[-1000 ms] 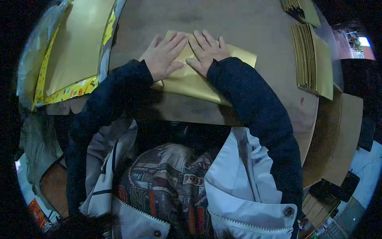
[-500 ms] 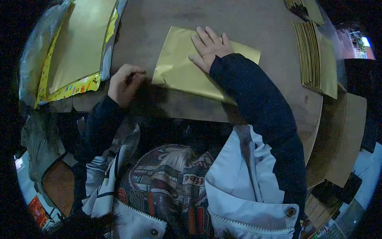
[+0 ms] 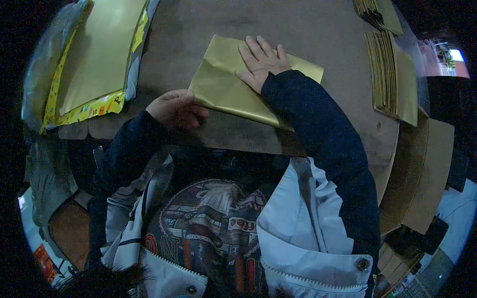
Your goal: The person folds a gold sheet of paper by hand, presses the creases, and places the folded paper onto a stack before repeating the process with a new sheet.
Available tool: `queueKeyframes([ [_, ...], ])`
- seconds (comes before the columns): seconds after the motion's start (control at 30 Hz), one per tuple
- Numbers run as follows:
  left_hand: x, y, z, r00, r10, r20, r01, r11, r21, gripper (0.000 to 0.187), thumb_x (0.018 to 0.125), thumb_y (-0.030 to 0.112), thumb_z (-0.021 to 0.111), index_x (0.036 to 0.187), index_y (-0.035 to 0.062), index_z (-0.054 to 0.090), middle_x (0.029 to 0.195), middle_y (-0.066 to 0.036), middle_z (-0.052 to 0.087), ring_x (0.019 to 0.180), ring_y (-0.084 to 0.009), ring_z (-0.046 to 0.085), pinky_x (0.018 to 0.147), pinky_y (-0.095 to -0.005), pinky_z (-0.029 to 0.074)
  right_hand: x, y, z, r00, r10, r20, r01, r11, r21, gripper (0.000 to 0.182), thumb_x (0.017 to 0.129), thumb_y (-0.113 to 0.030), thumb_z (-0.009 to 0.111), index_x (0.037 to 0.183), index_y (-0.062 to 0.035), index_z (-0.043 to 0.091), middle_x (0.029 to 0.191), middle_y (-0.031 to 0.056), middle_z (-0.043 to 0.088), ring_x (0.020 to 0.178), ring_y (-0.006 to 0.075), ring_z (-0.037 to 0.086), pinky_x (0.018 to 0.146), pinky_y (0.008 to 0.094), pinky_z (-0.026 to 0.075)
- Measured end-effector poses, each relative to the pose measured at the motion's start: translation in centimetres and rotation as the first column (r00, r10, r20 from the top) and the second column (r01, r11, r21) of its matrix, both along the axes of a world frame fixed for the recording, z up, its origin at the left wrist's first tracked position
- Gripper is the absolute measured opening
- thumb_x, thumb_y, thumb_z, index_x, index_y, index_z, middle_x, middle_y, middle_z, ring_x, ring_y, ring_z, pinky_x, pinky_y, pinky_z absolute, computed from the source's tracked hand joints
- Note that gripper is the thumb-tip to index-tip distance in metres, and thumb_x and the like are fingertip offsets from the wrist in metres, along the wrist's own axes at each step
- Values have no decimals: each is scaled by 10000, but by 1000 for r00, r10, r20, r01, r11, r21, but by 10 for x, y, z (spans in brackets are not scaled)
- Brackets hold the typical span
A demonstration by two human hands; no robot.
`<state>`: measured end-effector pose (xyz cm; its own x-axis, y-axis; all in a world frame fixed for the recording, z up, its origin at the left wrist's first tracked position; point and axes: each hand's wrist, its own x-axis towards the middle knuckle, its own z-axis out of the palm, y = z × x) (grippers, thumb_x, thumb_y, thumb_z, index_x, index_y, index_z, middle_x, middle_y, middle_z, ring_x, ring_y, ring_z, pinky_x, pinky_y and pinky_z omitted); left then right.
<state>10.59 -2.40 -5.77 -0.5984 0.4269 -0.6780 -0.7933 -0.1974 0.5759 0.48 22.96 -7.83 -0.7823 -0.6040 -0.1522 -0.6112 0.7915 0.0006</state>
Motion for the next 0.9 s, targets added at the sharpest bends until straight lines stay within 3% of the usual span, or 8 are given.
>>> queueKeyframes([
  [0.23, -3, -3, -2, 967, -163, -197, 125, 973, -195, 217, 966, 244, 507, 1023, 62, 610, 869, -89, 687, 647, -144, 653, 593, -249, 542, 0, 1, -4, 1000, 3, -12, -3, 1000, -17, 670, 933, -533, 333, 1458, -125, 251, 1541, 94, 154, 1421, 289, 118, 1105, 564, 146],
  [0.43, -26, -19, 10, 787, -551, -276, 235, 683, -692, 194, 930, 226, 567, 871, 41, 559, 729, -66, 640, 625, -144, 638, 568, -271, 529, -1, 1, -3, 999, 9, -32, -10, 1000, -29, 669, 932, -534, 341, 1455, -124, 257, 1539, 96, 164, 1420, 288, 127, 1104, 563, 152],
  [0.5, -41, -17, 21, 541, -718, -438, -134, 440, -888, 188, 896, 203, 589, 915, 17, 565, 733, -101, 637, 655, -211, 645, 593, -325, 519, 2, 2, -4, 999, 11, -33, -13, 999, -42, 664, 935, -529, 346, 1454, -123, 260, 1539, 96, 163, 1420, 287, 127, 1104, 563, 152],
  [0.57, -54, 18, 19, 401, -509, -762, -326, 698, -637, 213, 877, 190, 592, 995, 13, 580, 829, -146, 641, 793, -288, 638, 705, -373, 503, 1, 2, -4, 999, 19, -37, -21, 998, -60, 645, 941, -515, 354, 1449, -127, 272, 1541, 94, 155, 1420, 289, 124, 1104, 563, 150],
  [0.63, -71, 56, 11, 163, -661, -732, -465, 603, -648, 319, 940, 200, 506, 1196, 11, 512, 1119, -212, 583, 1012, -282, 608, 851, -371, 490, 0, 3, -7, 999, 21, -46, -24, 998, -55, 639, 943, -512, 354, 1448, -129, 274, 1541, 93, 154, 1420, 289, 123, 1103, 567, 150],
  [0.7, -73, 83, 0, 332, -651, -682, -331, 597, -731, 453, 945, 226, 489, 1334, 15, 388, 1299, -254, 466, 1184, -348, 503, 965, -392, 434, -2, 4, -6, 1000, 24, -9, -24, 999, -30, 620, 950, -504, 334, 1447, -138, 274, 1538, 89, 163, 1419, 286, 129, 1098, 577, 156],
  [0.73, -71, 84, -13, 162, -760, -629, -415, 526, -742, 590, 943, 292, 500, 1397, -10, 273, 1398, -252, 363, 1292, -370, 383, 1055, -415, 345, -3, 4, -5, 1000, 20, -7, -20, 999, -31, 620, 950, -504, 334, 1447, -138, 274, 1538, 89, 163, 1419, 286, 129, 1098, 577, 156],
  [0.9, -33, 69, -35, -8, -938, -345, -543, 294, -786, 728, 892, 487, 504, 1403, 7, 304, 1438, -220, 320, 1356, -375, 266, 1085, -536, 231, 0, 6, -16, 997, 10, -73, -14, 999, -52, 619, 941, -484, 341, 1448, -137, 269, 1534, 79, 178, 1415, 285, 148, 1090, 578, 182],
])
